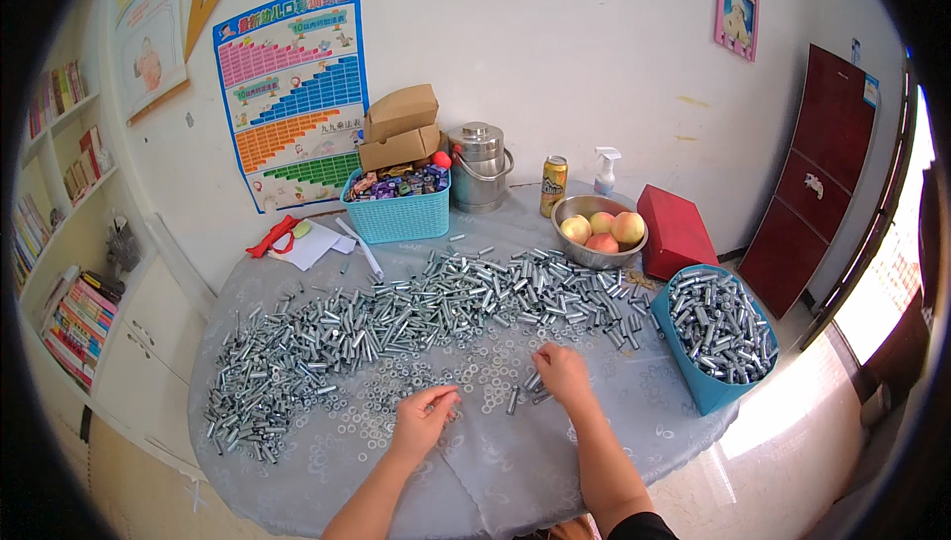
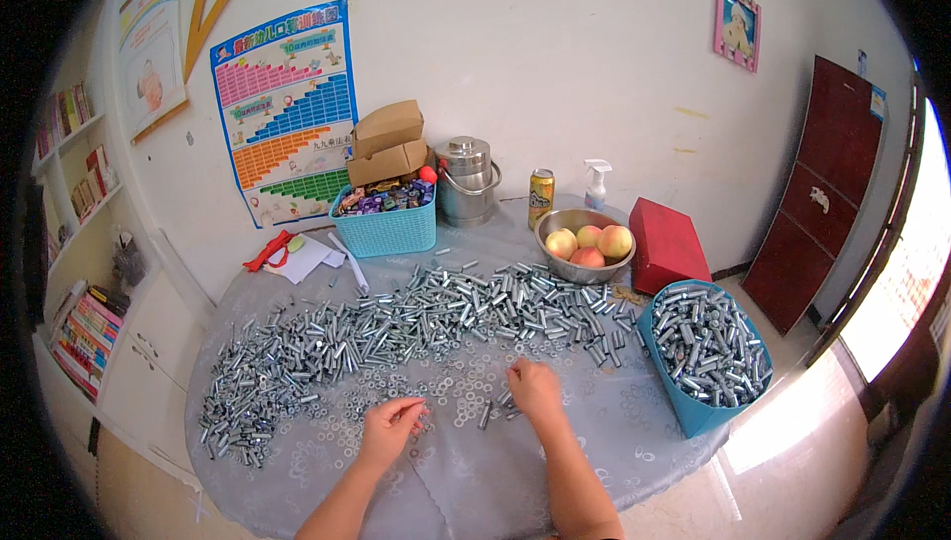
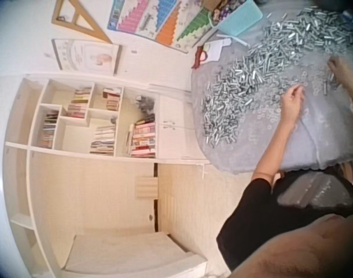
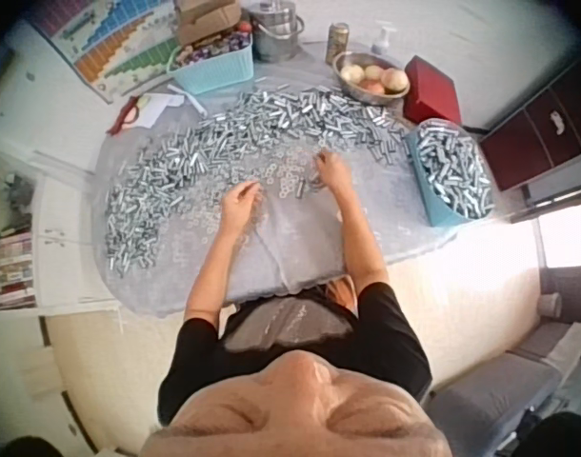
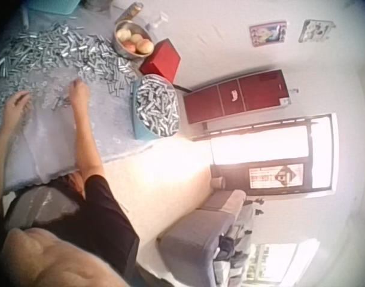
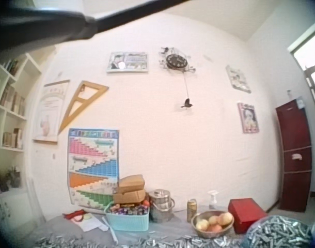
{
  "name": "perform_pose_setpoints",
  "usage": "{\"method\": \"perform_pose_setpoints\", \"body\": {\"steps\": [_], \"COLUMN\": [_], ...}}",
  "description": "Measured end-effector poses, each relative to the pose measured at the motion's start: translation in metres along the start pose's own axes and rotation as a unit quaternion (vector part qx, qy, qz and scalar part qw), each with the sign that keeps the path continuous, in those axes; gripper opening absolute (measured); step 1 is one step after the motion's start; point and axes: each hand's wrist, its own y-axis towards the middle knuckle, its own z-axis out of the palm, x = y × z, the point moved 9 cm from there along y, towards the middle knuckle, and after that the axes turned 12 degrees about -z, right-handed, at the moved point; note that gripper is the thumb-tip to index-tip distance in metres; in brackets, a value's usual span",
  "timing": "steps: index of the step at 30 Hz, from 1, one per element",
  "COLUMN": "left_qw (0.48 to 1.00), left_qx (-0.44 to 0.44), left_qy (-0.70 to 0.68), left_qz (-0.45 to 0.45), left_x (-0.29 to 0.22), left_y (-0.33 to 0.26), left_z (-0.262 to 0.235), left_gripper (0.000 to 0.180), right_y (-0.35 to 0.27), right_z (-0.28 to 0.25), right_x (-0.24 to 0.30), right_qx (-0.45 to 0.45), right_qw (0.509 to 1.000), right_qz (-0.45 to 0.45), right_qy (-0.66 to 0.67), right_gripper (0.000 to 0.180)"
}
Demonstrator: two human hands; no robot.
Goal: The person sits at a table covered with a large pile of metal bolts and washers. They repeatedly pick up a bolt and a washer, thread the washer onto the bolt, and place the assembled unit into a blue plastic bin. The person continues this repetitive assembly process throughout the video.
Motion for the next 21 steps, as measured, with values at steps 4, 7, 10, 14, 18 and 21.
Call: {"method": "perform_pose_setpoints", "body": {"steps": [4, 7, 10, 14, 18, 21], "left_qw": [1.000, 0.999, 0.996, 0.972, 0.936, 0.903], "left_qx": [-0.006, -0.031, -0.081, -0.192, -0.242, -0.232], "left_qy": [-0.001, -0.005, 0.045, 0.127, 0.247, 0.353], "left_qz": [-0.002, -0.038, -0.009, 0.043, 0.067, 0.070], "left_x": [0.000, -0.003, -0.009, 0.015, 0.011, 0.003], "left_y": [0.009, 0.018, 0.037, 0.066, 0.077, 0.082], "left_z": [-0.013, -0.032, -0.065, -0.127, -0.136, -0.127], "left_gripper": [0.017, 0.016, 0.015, 0.015, 0.014, 0.011], "right_y": [0.001, -0.005, -0.020, -0.024, -0.030, -0.022], "right_z": [-0.024, -0.066, -0.079, -0.069, -0.069, -0.064], "right_x": [-0.020, -0.046, -0.077, -0.096, -0.113, -0.101], "right_qx": [-0.063, -0.208, -0.241, -0.218, -0.234, -0.208], "right_qw": [0.998, 0.968, 0.949, 0.949, 0.946, 0.959], "right_qz": [0.017, 0.030, 0.112, 0.145, 0.168, 0.160], "right_qy": [-0.022, -0.135, -0.170, -0.173, -0.152, -0.108], "right_gripper": [0.012, 0.013, 0.016, 0.022, 0.025, 0.027]}}
